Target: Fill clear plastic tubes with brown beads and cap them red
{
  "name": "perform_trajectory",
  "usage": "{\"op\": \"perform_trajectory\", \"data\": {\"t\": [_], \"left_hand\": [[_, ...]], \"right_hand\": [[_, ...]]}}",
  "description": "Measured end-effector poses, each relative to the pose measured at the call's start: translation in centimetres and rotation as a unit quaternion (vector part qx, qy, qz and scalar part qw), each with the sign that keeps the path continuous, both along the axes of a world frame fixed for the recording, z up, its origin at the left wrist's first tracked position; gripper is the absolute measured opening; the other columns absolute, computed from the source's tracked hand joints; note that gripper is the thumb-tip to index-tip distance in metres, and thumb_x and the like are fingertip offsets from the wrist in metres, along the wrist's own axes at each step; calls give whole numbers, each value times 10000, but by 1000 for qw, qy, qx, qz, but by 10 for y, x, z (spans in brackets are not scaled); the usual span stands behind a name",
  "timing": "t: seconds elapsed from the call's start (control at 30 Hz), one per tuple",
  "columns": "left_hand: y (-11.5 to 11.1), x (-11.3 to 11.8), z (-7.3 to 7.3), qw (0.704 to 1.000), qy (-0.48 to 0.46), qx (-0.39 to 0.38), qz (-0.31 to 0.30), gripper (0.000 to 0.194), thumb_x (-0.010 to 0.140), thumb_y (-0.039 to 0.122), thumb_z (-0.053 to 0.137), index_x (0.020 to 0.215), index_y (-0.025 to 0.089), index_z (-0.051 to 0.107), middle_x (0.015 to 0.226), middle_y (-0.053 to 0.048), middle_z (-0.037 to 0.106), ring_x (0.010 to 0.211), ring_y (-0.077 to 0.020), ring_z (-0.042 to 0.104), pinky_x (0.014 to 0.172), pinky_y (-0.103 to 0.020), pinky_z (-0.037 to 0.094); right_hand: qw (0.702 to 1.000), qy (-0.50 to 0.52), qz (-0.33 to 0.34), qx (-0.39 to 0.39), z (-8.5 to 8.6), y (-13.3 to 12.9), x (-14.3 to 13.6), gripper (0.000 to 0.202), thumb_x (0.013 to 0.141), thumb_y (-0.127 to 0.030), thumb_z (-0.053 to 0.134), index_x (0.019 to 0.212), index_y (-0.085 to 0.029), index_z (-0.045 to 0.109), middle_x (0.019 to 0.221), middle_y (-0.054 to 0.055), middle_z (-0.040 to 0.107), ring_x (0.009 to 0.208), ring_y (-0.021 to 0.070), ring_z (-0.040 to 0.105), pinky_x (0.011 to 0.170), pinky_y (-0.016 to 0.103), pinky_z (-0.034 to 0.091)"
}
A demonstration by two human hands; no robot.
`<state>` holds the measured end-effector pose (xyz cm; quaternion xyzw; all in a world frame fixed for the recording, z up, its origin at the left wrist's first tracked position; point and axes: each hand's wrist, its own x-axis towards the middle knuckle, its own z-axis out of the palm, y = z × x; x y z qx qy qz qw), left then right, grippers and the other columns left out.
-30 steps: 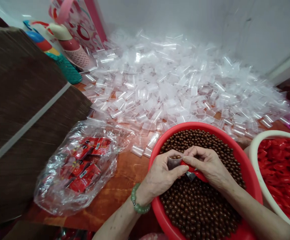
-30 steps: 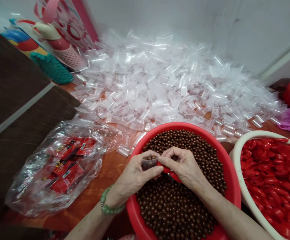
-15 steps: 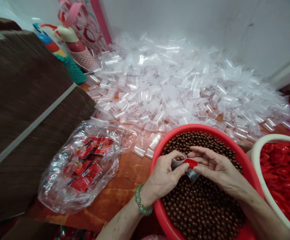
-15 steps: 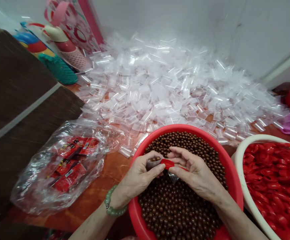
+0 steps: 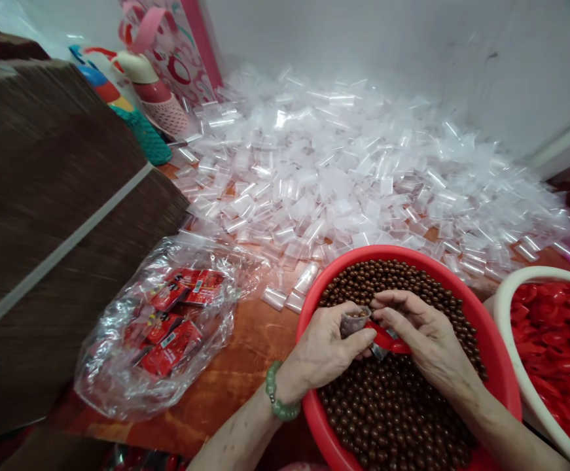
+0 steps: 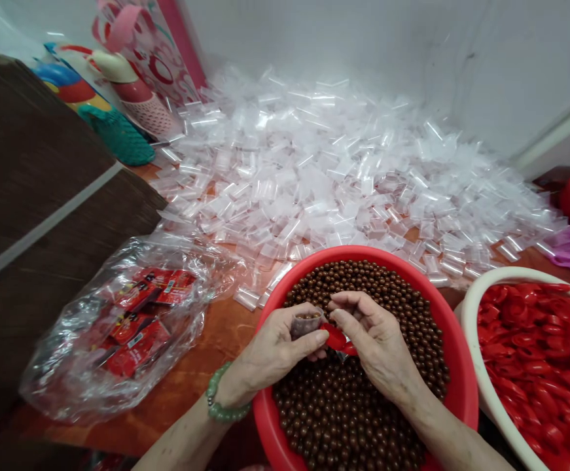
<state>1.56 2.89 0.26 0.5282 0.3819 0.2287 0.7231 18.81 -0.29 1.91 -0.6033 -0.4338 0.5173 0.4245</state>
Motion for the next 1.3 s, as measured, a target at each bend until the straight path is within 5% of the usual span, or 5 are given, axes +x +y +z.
{"op": "perform_trajectory", "data": {"t": [0.23, 0.37, 0.6, 0.83, 1.3], "left_hand": [[-2, 0, -3, 999, 31, 22, 33, 173, 866, 340, 608, 888, 169, 602, 726, -4, 613, 687, -155, 608, 631, -255, 464], [-3, -1, -4, 996, 35, 61, 54, 124, 886, 294, 581, 857, 173, 591, 699, 7, 608, 650, -139, 585, 600, -242, 442], [-4, 0, 1, 960, -2, 274, 50, 252, 860, 80, 576, 1054, 172, 708, 975, -59, 730, 865, -158, 655, 807, -259, 498], [-10, 4, -5, 927, 54, 369, 49, 218, 844, 51, 554, 995, 124, 694, 906, -103, 707, 809, -196, 642, 731, -293, 492], [1, 1, 5, 983, 59, 165, 49, 185, 879, 239, 618, 1014, 150, 708, 911, -45, 694, 833, -168, 601, 783, -270, 450]], "right_hand": [[976, 22, 171, -130, 5, -3, 21, 526, 897, -547, 589, 1283, -190, 569, 877, 30, 652, 691, 124, 583, 541, 213, 477], [964, -9, 227, -138, 13, 0, 31, 420, 842, -447, 696, 1182, -200, 679, 919, 28, 692, 714, 121, 591, 612, 224, 489], [975, -20, 205, -78, 19, 1, 34, 381, 847, -416, 698, 1178, -228, 698, 1118, 65, 726, 1080, 239, 653, 991, 378, 495], [987, -51, 141, -53, 9, -4, 31, 381, 863, -436, 676, 1172, -213, 659, 1009, 62, 716, 942, 201, 674, 846, 327, 560], [986, -141, 75, 42, 3, -6, 13, 263, 929, -429, 574, 1097, -235, 631, 1059, 48, 671, 1008, 205, 628, 898, 315, 525]]}}
